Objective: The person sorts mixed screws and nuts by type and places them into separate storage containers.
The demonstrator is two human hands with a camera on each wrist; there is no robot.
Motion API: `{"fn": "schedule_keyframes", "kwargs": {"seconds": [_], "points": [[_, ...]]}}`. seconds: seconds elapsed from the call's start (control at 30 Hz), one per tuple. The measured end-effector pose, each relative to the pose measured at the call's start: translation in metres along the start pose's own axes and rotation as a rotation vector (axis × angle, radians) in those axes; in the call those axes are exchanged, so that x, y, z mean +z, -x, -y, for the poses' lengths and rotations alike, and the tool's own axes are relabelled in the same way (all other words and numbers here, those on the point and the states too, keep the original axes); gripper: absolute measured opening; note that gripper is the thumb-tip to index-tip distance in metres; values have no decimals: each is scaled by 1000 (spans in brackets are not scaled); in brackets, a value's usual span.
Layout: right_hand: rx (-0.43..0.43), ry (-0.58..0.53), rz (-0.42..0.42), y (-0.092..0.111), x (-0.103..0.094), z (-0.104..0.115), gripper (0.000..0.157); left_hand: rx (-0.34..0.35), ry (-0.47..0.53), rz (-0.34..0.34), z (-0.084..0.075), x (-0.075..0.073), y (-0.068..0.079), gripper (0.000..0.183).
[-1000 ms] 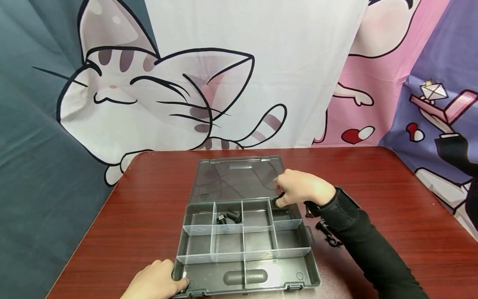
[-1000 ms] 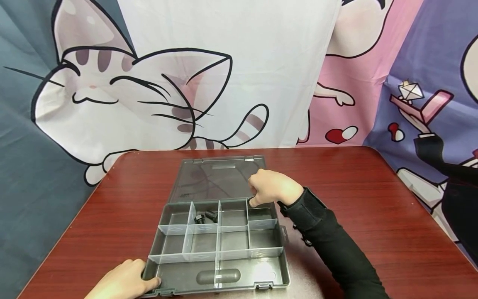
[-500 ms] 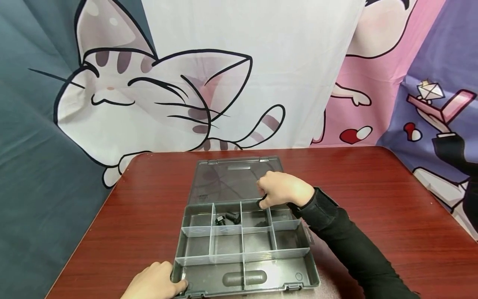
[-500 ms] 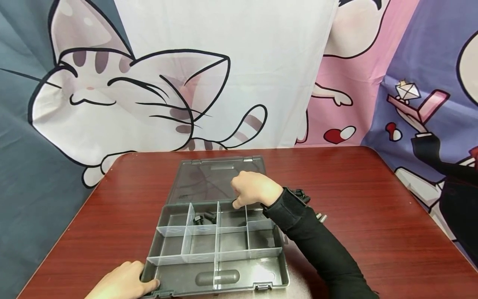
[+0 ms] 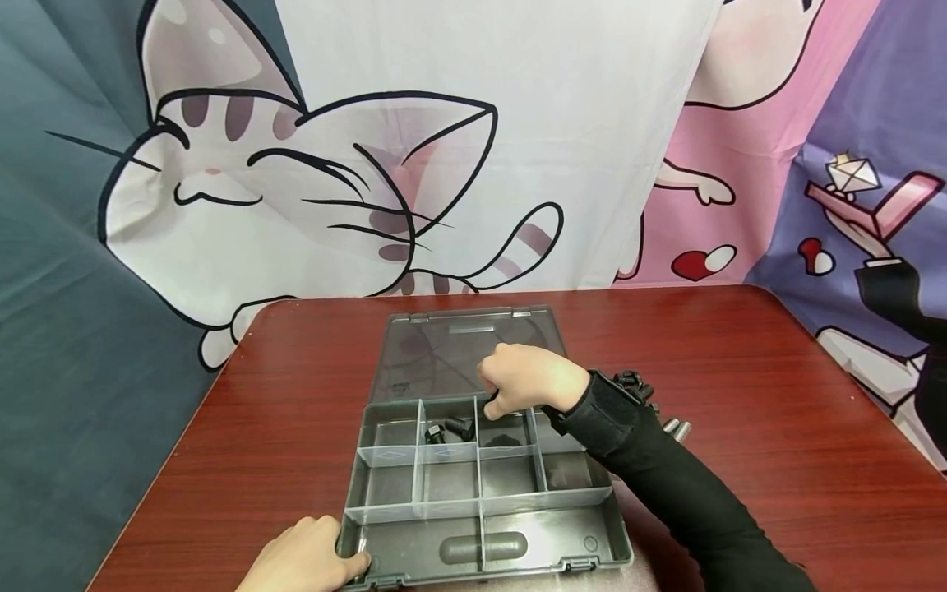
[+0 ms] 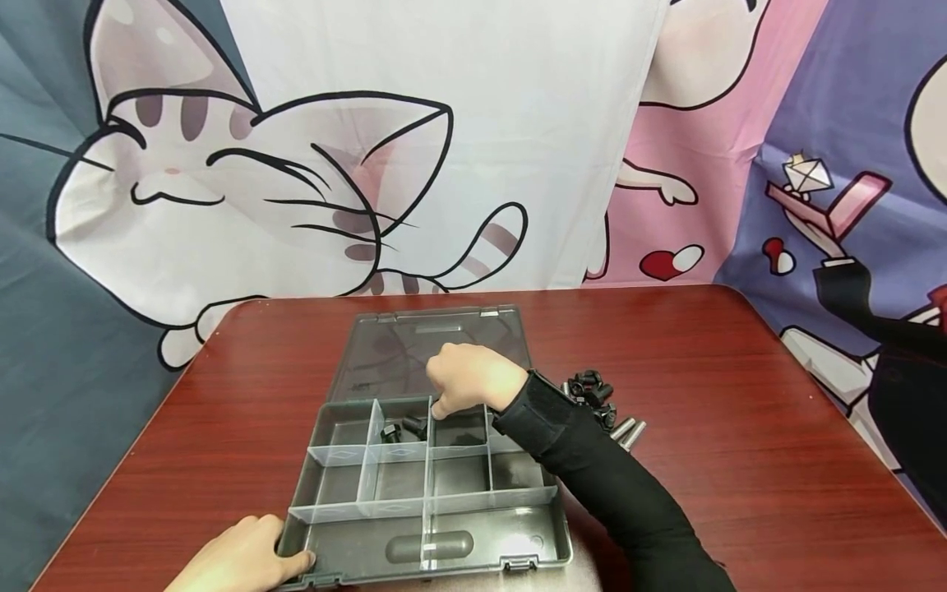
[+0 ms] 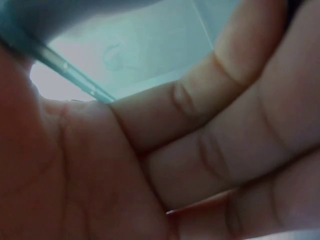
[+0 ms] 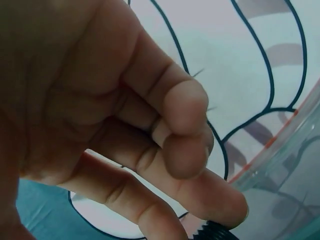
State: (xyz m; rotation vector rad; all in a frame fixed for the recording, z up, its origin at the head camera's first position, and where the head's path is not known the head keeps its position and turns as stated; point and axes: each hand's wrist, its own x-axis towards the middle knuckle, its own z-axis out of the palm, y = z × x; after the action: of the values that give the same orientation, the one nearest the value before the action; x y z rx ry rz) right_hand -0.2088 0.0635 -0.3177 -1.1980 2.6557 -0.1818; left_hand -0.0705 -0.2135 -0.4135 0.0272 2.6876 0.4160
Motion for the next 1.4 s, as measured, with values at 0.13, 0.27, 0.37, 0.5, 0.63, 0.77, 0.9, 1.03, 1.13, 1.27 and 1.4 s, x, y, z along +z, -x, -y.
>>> {"fn": "schedule_keyframes", "kwargs": {"seconds": [0.13, 0.27, 0.37, 0.5, 0.63, 0.77, 0.9, 1.03, 1.13, 1.27, 1.4], "points": [[-25, 6, 2, -6, 3, 4, 29, 0, -1, -3, 0, 0, 0, 43], [-49, 3, -5, -9, 5, 8, 30, 1, -1, -6, 0, 0, 0, 43], [-57, 6, -6, -11, 6, 11, 26, 9, -8, -26, 0, 0, 1, 42], [-59, 23, -12, -17, 7, 16, 28, 8, -5, -27, 0, 0, 1, 42], [-72, 29, -20, -21, 9, 21, 34, 5, 1, -22, 1, 1, 1, 42], [-72, 24, -19, -26, 11, 25, 32, 4, 4, -20, 1, 1, 2, 42], [-63, 28, -19, -28, 12, 27, 28, 9, 5, -27, 0, 0, 2, 41], [-60, 21, -21, -29, 12, 28, 28, 14, 4, -34, 0, 0, 3, 40], [-63, 20, -25, -28, 11, 28, 27, 14, 0, -37, 0, 0, 3, 41], [-59, 7, -13, -28, 10, 28, 23, 13, -1, -40, 0, 0, 2, 42], [-41, 46, 44, -29, 10, 29, 57, 3, 3, -20, 0, 0, 2, 43]]}}
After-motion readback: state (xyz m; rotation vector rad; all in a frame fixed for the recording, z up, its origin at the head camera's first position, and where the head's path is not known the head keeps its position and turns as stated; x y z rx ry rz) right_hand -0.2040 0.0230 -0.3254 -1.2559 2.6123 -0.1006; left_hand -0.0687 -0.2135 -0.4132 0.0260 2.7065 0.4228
